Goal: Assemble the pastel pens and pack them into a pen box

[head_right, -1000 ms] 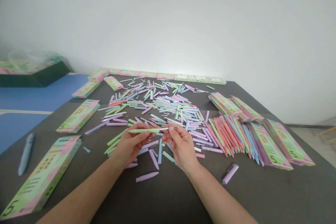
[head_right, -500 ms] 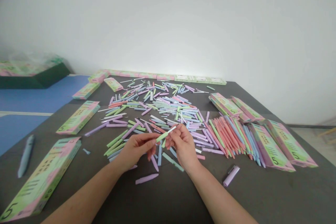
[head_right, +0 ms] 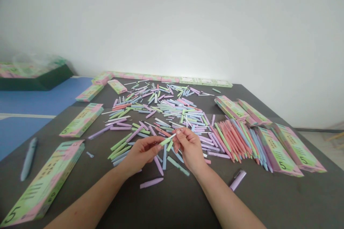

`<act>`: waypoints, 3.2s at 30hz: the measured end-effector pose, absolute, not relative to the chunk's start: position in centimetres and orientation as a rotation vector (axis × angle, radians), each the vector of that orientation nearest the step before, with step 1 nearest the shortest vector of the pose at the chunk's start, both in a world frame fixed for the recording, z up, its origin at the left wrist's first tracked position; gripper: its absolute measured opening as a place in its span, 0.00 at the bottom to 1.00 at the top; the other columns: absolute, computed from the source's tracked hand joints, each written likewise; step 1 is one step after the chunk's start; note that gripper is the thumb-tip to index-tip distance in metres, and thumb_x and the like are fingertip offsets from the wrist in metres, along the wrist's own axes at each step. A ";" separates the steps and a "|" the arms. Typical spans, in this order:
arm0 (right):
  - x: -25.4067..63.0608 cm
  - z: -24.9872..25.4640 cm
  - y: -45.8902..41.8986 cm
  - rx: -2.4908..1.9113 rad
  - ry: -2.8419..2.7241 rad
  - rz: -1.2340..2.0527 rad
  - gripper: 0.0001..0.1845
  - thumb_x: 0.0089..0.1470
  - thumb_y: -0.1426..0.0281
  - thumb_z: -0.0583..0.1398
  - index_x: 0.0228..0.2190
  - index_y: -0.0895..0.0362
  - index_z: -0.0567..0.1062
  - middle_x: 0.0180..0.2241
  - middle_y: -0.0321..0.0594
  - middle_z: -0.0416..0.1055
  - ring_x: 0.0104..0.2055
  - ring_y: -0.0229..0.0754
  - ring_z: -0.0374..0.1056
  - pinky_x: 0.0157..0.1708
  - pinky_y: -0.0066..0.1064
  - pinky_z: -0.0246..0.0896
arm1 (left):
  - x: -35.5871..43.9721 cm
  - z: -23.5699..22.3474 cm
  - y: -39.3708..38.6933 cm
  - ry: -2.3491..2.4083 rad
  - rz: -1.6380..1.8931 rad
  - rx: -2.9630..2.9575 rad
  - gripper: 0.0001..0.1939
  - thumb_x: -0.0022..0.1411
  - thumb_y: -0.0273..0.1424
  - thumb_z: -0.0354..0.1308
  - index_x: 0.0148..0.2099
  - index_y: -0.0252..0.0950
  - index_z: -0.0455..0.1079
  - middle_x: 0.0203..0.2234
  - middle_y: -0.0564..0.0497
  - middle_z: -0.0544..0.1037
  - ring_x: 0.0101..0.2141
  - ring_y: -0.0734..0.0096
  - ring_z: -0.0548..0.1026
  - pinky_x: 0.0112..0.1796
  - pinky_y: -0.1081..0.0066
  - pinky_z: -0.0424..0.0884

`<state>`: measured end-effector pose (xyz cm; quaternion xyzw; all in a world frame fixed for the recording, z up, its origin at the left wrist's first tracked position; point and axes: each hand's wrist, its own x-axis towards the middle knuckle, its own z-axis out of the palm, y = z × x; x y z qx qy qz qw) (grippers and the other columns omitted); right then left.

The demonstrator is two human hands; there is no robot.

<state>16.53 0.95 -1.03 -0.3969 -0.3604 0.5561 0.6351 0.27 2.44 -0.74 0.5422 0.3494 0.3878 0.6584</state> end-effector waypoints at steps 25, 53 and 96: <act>16.1 -0.8 2.9 -0.970 -0.954 1.397 0.13 0.48 0.61 0.65 0.25 0.59 0.73 0.14 0.28 0.61 0.13 0.27 0.52 0.13 0.20 0.46 | 0.9 -1.1 2.4 0.614 0.723 1.236 0.12 0.62 0.35 0.51 0.46 0.36 0.61 0.22 0.60 0.62 0.12 0.87 0.55 0.12 0.82 0.52; 6.3 -4.5 26.5 -1.145 -2.617 0.323 0.25 0.56 0.79 0.48 0.56 0.66 0.65 0.59 0.51 0.60 0.65 0.44 0.47 0.63 0.37 0.44 | -2.7 -3.7 2.5 0.879 0.907 0.863 0.20 0.59 0.47 0.52 0.45 0.40 0.56 0.21 0.62 0.63 0.09 0.87 0.53 0.08 0.82 0.53; 4.8 -3.7 29.2 -1.469 -2.565 0.330 0.12 0.51 0.69 0.58 0.34 0.57 0.81 0.34 0.43 0.78 0.37 0.44 0.72 0.38 0.29 0.63 | -3.0 -1.0 1.6 0.893 0.842 0.653 0.17 0.57 0.47 0.56 0.42 0.40 0.64 0.17 0.61 0.62 0.13 0.86 0.53 0.15 0.80 0.45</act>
